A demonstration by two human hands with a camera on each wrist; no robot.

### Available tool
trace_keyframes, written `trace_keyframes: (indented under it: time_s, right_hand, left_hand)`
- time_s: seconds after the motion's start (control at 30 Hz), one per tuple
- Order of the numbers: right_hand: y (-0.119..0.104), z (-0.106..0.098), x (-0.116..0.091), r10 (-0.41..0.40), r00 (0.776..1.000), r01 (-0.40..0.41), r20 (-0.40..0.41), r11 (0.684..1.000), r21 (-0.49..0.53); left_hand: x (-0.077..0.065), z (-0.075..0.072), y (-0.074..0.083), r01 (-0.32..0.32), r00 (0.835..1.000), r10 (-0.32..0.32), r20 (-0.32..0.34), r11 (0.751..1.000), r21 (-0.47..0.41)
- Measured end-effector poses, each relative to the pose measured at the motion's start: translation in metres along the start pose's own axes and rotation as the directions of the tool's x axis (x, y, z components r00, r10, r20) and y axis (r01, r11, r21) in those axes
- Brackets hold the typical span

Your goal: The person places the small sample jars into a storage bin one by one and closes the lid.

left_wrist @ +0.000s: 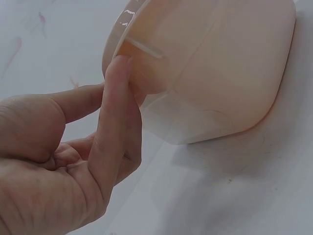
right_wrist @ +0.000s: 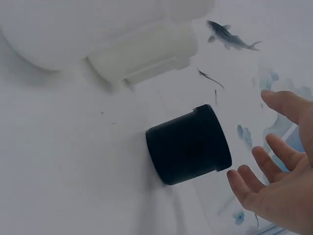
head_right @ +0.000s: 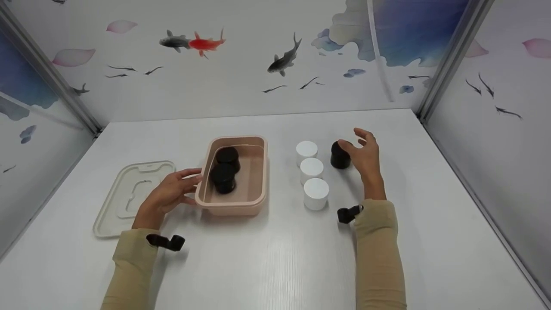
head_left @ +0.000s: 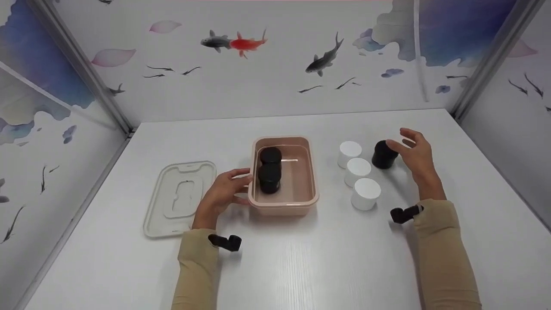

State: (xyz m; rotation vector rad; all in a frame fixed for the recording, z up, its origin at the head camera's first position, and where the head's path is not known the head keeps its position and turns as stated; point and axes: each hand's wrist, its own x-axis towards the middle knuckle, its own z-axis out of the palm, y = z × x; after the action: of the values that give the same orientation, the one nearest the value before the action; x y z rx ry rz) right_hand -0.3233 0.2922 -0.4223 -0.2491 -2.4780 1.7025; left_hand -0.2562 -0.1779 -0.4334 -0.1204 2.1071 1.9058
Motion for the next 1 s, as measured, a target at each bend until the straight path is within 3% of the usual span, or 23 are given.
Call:
trace_keyframes:
  time_s: [0.27,0.57,0.77,1.0]
  right_hand:
    - [0.015,0.001,0.008,0.068,0.993,-0.067,0.1,0.998,-0.013]
    - [0.031,0.003,0.015,0.134,0.968,-0.135,0.212,0.991,-0.013]
    - [0.034,0.002,0.015,0.133,0.964,-0.121,0.231,0.99,-0.067]
    - [0.032,0.004,0.013,0.106,0.967,-0.095,0.23,0.994,-0.057]
  left_hand:
    - [-0.001,-0.001,-0.001,-0.02,1.0,0.021,0.019,0.999,-0.03]
    - [0.0,0.001,-0.001,-0.01,1.0,0.01,0.009,1.0,-0.012]
    - [0.001,0.001,-0.002,0.0,1.0,0.0,0.006,1.0,-0.017]
    - [0.001,0.001,-0.002,-0.006,1.0,0.006,0.0,1.0,-0.016]
